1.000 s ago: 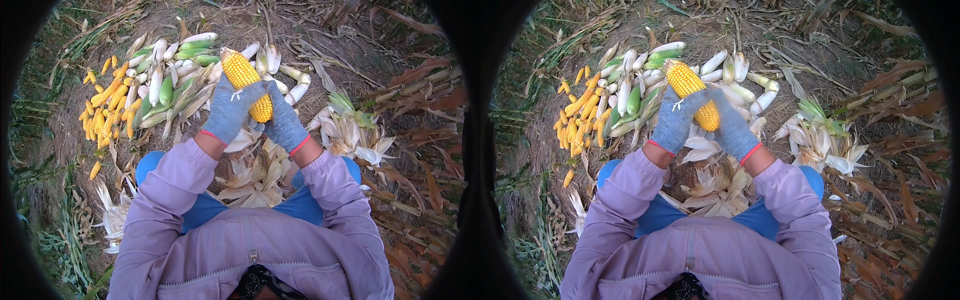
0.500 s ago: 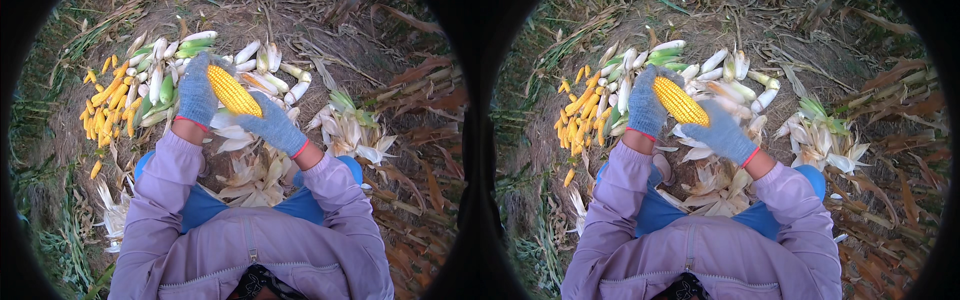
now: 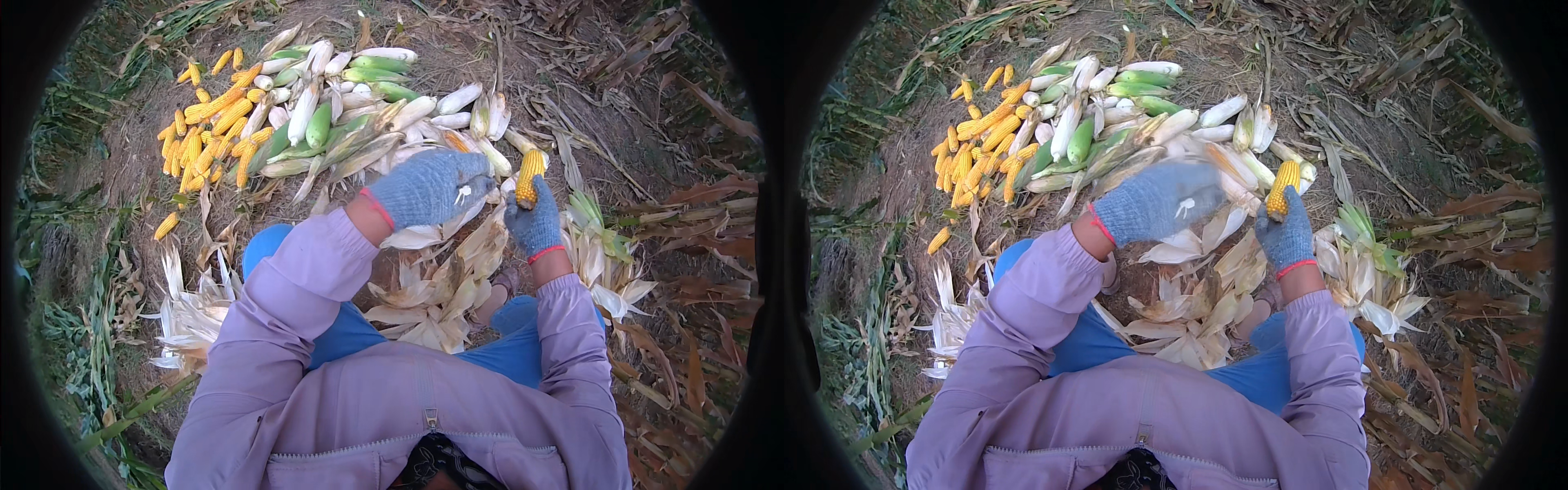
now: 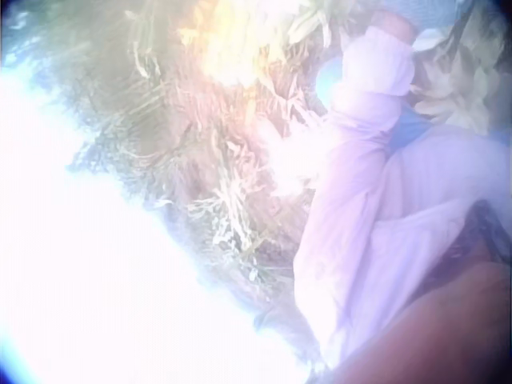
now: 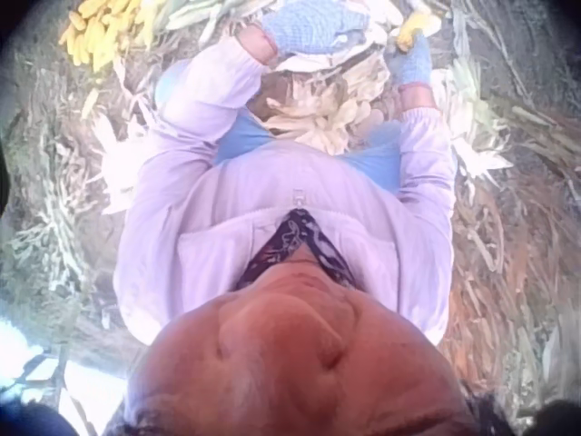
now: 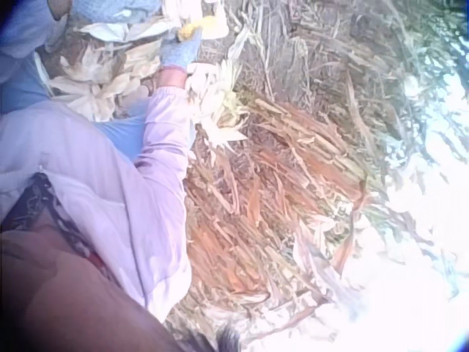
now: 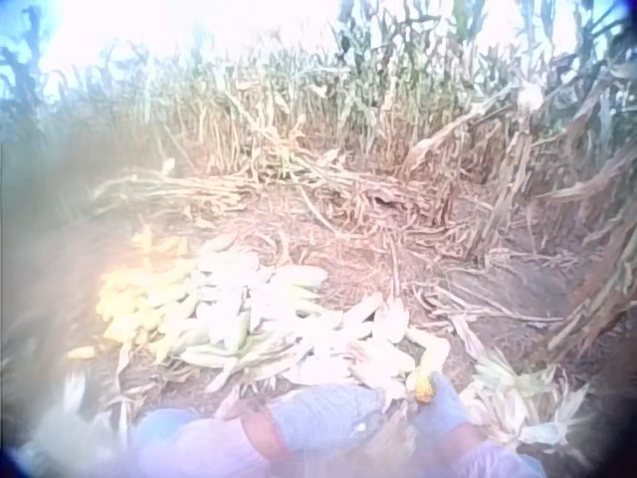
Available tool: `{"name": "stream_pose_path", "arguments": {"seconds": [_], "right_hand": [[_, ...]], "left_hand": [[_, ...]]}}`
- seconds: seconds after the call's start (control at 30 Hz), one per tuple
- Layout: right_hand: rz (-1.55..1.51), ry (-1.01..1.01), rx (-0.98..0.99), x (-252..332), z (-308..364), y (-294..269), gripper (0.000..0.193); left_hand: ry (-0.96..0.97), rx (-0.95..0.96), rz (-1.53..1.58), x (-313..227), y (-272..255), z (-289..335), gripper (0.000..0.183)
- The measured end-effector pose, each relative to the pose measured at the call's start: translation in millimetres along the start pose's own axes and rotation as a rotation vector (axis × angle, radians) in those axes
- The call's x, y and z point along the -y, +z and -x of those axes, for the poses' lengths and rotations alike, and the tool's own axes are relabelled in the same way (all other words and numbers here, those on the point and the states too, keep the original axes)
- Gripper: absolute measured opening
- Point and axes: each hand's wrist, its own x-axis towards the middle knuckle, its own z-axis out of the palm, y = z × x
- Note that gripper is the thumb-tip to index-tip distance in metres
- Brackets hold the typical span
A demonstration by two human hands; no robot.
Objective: The person sits on the ground in a cornfield and shucks corn cobs by hand. They remove the husks and silk from each cob and place the cleaned cobs into a pile.
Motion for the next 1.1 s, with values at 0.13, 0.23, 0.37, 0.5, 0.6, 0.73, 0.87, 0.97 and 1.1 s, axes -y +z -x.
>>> {"name": "stream_pose_path", "arguments": {"seconds": [0.13,0.23,0.37,0.5,0.6,0.73,0.87,0.97,1.1], "right_hand": [[0.030,0.084,0.004,-27,-4,10,0.041],[0.334,-0.035,0.422,-52,20,61,0.051],[1.056,-0.548,1.143,-48,79,132,0.052],[0.929,-0.328,0.735,-50,39,120,0.045],[1.312,-0.562,0.645,-48,-22,63,0.049],[1.817,-0.493,0.677,-63,-6,56,0.052],[2.098,-0.543,0.722,-104,-34,23,0.041],[2.020,-0.660,0.854,-149,-107,-27,0.037],[1.735,-0.628,0.949,-207,-178,-43,0.036]], "left_hand": [[0.027,0.507,-0.183,-7,20,17,0.026],[0.004,0.502,-0.275,-9,19,17,0.026],[0.037,0.304,-0.350,18,18,42,0.031],[-0.104,0.401,-0.377,11,7,43,0.030],[-0.028,0.367,-0.378,7,12,45,0.029],[0.032,0.357,-0.420,4,25,61,0.029],[0.098,0.293,-0.291,-4,32,65,0.029],[0.072,0.320,-0.299,-10,26,62,0.028],[0.059,0.261,-0.392,-4,14,55,0.026]]}}
